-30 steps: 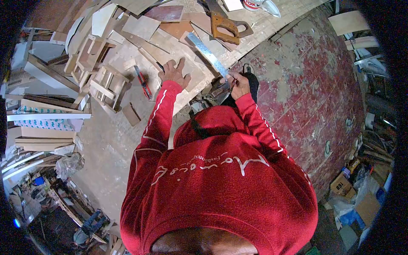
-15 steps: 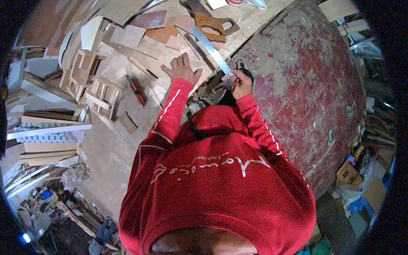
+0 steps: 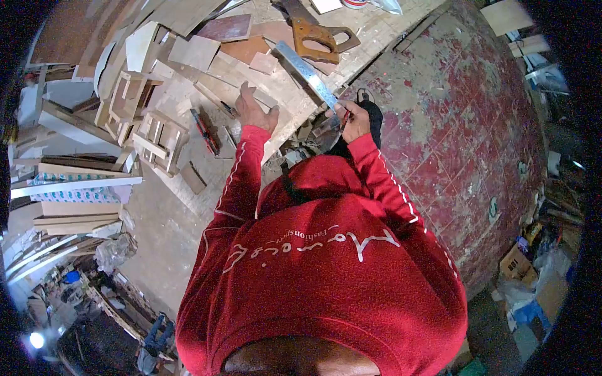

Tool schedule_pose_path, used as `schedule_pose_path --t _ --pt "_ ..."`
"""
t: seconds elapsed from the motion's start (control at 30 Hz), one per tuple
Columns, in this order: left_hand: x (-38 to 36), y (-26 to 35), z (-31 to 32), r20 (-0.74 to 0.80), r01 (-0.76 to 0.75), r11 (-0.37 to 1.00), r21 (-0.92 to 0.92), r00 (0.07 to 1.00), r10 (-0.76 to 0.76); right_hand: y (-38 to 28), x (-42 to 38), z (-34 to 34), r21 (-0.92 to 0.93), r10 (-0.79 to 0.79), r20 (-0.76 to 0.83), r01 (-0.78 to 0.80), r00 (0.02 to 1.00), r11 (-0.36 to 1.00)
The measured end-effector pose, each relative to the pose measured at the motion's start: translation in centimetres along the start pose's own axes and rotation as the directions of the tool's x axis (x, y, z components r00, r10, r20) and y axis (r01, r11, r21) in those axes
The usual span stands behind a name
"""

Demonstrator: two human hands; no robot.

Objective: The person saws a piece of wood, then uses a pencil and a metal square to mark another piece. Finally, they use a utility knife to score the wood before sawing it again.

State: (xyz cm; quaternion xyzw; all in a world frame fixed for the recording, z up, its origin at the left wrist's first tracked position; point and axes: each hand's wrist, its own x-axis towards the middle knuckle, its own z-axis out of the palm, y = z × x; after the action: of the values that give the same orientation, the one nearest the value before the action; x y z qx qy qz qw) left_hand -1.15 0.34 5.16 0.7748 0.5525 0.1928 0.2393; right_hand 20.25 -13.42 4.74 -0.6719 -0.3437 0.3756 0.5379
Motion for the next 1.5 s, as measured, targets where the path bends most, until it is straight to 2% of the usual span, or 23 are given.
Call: schedule_pose_path --t 0.03,0.07,0.17,0.23,0.3,0.33,0.37,0.43,0.47,0.6,0.7,0.77,0.8,0.87,1.0,1.07,1.2,1.27,1.3,1.37,1.4,1.43,1.5 --pt "0.0 -0.2 -0.4 0.022 0.014 0.998 -0.057 1.000 -0.013 -0.1 0.8 0.4 -0.063 -0.036 0.034 0.038 0.999 0.997" --pt "-0.2 -0.2 -0.6 0.045 0.067 0.997 -0.027 0.997 -0.066 -0.1 1.6 0.9 -0.061 -0.037 0.042 0.039 0.998 0.997" --pt "-0.3 -0.8 -0.6 0.080 0.096 0.995 0.001 0.992 -0.096 -0.4 4.1 3.1 0.038 -0.072 0.041 0.070 0.997 0.997" --pt "-0.5 -0.7 -0.2 0.040 0.092 0.995 0.022 0.995 -0.093 -0.3 5.8 4.2 0.047 -0.046 0.029 0.044 0.999 0.998" --pt "-0.5 -0.6 -0.3 0.000 0.088 0.995 0.043 0.996 -0.088 0.1 7.6 5.0 -0.056 -0.199 0.043 0.201 0.979 0.978" --pt "-0.4 -0.4 -0.5 0.042 0.109 0.993 0.036 0.993 -0.110 0.6 8.4 5.3 -0.024 -0.110 0.069 0.112 0.992 0.993" --pt "-0.4 -0.2 -0.7 0.085 0.131 0.991 0.030 0.987 -0.133 1.1 9.2 5.8 -0.024 -0.111 0.072 0.113 0.991 0.993" --pt "-0.5 -0.5 -0.7 0.058 0.109 0.994 -0.015 0.993 -0.108 1.2 10.2 6.8 0.036 -0.277 0.044 0.276 0.960 0.961" --pt "-0.5 -0.7 -0.7 0.034 0.083 0.995 -0.059 0.996 -0.081 1.3 10.4 7.0 0.082 -0.201 0.058 0.196 0.978 0.977" --pt "-0.6 -0.8 -0.9 -0.008 0.069 0.995 -0.076 0.998 -0.069 2.4 11.2 7.6 0.085 -0.116 0.071 0.110 0.991 0.990" --pt "-0.7 -0.5 -1.1 0.005 0.097 0.994 -0.055 0.995 -0.097 3.0 11.5 7.4 -0.041 -0.096 0.038 0.097 0.995 0.994" --pt "-0.6 -0.7 -1.0 0.029 0.097 0.995 -0.009 0.995 -0.097 4.0 12.2 7.1 -0.483 -0.278 0.026 0.256 0.960 0.837" --pt "-0.6 -0.7 -1.0 0.028 0.099 0.995 -0.011 0.995 -0.099 3.5 12.0 7.0 -0.484 -0.278 0.029 0.257 0.960 0.836" --pt "-0.5 -0.8 -1.0 0.054 0.121 0.993 -0.011 0.991 -0.120 1.5 11.2 6.9 -0.648 -0.181 0.011 0.145 0.983 0.748" --pt "-0.5 -0.7 -0.8 0.051 0.137 0.991 -0.006 0.989 -0.136 -0.2 10.5 7.0 -0.737 -0.051 0.028 0.055 0.998 0.674" --pt "-0.5 -0.6 -0.8 0.059 0.160 0.987 0.002 0.985 -0.160 0.1 10.3 6.9 -0.785 -0.129 0.071 0.135 0.989 0.604" --pt "-0.8 -0.9 -0.4 0.041 0.141 0.989 -0.030 0.989 -0.140 0.4 9.5 6.9 -0.829 -0.185 0.080 0.168 0.980 0.533" --pt "-0.7 -0.9 -0.2 0.046 0.159 0.987 0.008 0.986 -0.159 -0.3 8.7 6.9 -0.844 -0.412 0.139 0.326 0.900 0.426" --pt "-0.8 -1.0 -0.1 0.046 0.162 0.987 0.007 0.986 -0.162 -0.9 8.0 7.3 -0.844 -0.411 0.142 0.327 0.901 0.425" --pt "-0.8 -1.1 0.1 0.017 0.148 0.989 -0.002 0.989 -0.148 -1.8 7.1 8.1 -0.796 -0.375 0.106 0.305 0.921 0.523" --pt "-0.8 -1.2 0.1 0.016 0.149 0.989 -0.003 0.989 -0.149 -1.9 7.4 8.5 -0.687 -0.291 0.202 0.347 0.935 0.639" --pt "-0.9 -1.4 0.2 -0.015 0.116 0.993 -0.022 0.993 -0.116 -2.1 6.8 8.8 -0.508 -0.154 0.228 0.253 0.961 0.823" --pt "-1.0 -1.4 0.1 -0.050 0.085 0.996 -0.041 0.995 -0.087 -1.4 6.5 10.1 -0.378 -0.090 0.243 0.180 0.966 0.908"
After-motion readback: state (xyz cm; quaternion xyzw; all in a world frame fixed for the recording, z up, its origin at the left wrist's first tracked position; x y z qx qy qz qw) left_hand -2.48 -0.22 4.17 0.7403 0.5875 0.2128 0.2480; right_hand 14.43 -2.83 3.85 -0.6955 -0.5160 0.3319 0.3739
